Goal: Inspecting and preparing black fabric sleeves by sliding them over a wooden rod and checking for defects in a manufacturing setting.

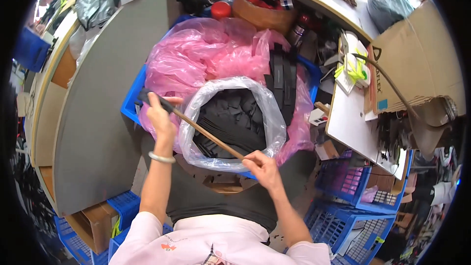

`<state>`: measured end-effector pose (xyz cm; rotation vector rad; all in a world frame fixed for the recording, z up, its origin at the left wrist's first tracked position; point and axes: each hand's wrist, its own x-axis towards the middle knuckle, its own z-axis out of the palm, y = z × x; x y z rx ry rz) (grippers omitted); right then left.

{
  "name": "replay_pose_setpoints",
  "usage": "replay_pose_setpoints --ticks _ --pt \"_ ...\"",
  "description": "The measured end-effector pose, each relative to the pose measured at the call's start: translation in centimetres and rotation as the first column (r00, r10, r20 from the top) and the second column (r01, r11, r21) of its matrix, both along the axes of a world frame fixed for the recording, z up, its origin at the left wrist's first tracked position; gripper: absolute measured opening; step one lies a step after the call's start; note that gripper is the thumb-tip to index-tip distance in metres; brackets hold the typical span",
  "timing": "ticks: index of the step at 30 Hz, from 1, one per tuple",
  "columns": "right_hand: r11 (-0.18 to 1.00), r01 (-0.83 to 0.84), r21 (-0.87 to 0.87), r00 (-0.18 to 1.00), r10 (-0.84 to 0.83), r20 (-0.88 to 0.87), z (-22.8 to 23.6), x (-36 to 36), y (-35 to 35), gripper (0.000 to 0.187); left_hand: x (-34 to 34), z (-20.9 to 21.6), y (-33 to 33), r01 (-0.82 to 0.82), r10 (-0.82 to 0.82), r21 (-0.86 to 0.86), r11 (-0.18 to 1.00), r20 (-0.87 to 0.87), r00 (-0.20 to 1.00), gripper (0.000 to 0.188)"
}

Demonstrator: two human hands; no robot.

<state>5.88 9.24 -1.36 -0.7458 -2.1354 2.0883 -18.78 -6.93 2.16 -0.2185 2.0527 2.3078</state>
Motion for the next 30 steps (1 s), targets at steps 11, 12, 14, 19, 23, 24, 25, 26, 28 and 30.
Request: replay_pose_setpoints --ticks 11,12,14,19,23,24,25,26,28,30 --pt "0.798 0.127 0.589 0.973 0.016 -0.231 -4.2 -6.4 7.3 0.026 6.5 0.0 0.9 0.737 -0.829 0.39 0.552 0.358 0.431 0.039" --pt "0.991 -0.01 0.137 0.99 0.028 -0.135 -2.0 -7.6 5.9 0.028 7.0 0.0 0.8 0.764 -0.857 0.41 0.498 0.37 0.36 0.039" --pt "0.942 -0.2 -0.27 0.976 0.166 -0.142 1.4 -8.9 3.7 0.033 7.8 0.1 0.8 0.806 -0.892 0.432 0.403 0.382 0.241 0.035" --pt "0.904 -0.23 -0.359 0.972 0.194 -0.135 1.3 -8.0 2.6 0.017 9.1 0.7 1.0 0.894 -0.894 0.328 0.304 0.423 0.149 0.028" --pt "0.99 -0.068 -0.125 0.992 0.055 -0.11 -1.7 -5.7 1.0 0.016 9.9 -1.0 -1.8 0.868 -0.81 0.247 0.43 0.53 0.251 0.024" --pt "0.998 -0.041 -0.044 0.998 0.039 -0.052 -1.7 -4.8 0.1 0.018 9.6 -1.5 -3.1 0.855 -0.773 0.208 0.474 0.563 0.292 0.027" --pt "1.0 -0.002 -0.028 1.0 0.002 -0.025 -2.9 -3.7 -1.1 0.019 9.7 -2.1 -3.9 0.841 -0.737 0.171 0.514 0.59 0.33 0.029" --pt "0.991 0.073 -0.113 0.997 -0.076 -0.022 -3.9 -2.8 -2.6 0.021 10.8 -2.6 -4.1 0.799 -0.715 0.148 0.583 0.561 0.418 0.034" --pt "0.969 0.135 -0.207 0.99 -0.141 -0.013 -4.6 -2.1 -5.3 0.023 12.1 -4.4 -5.5 0.723 -0.647 0.14 0.676 0.583 0.492 0.033" --pt "0.789 0.365 -0.494 0.931 -0.309 0.194 -5.0 -2.0 -6.8 0.021 13.6 -5.5 -4.8 0.66 -0.619 0.165 0.733 0.564 0.546 0.035"
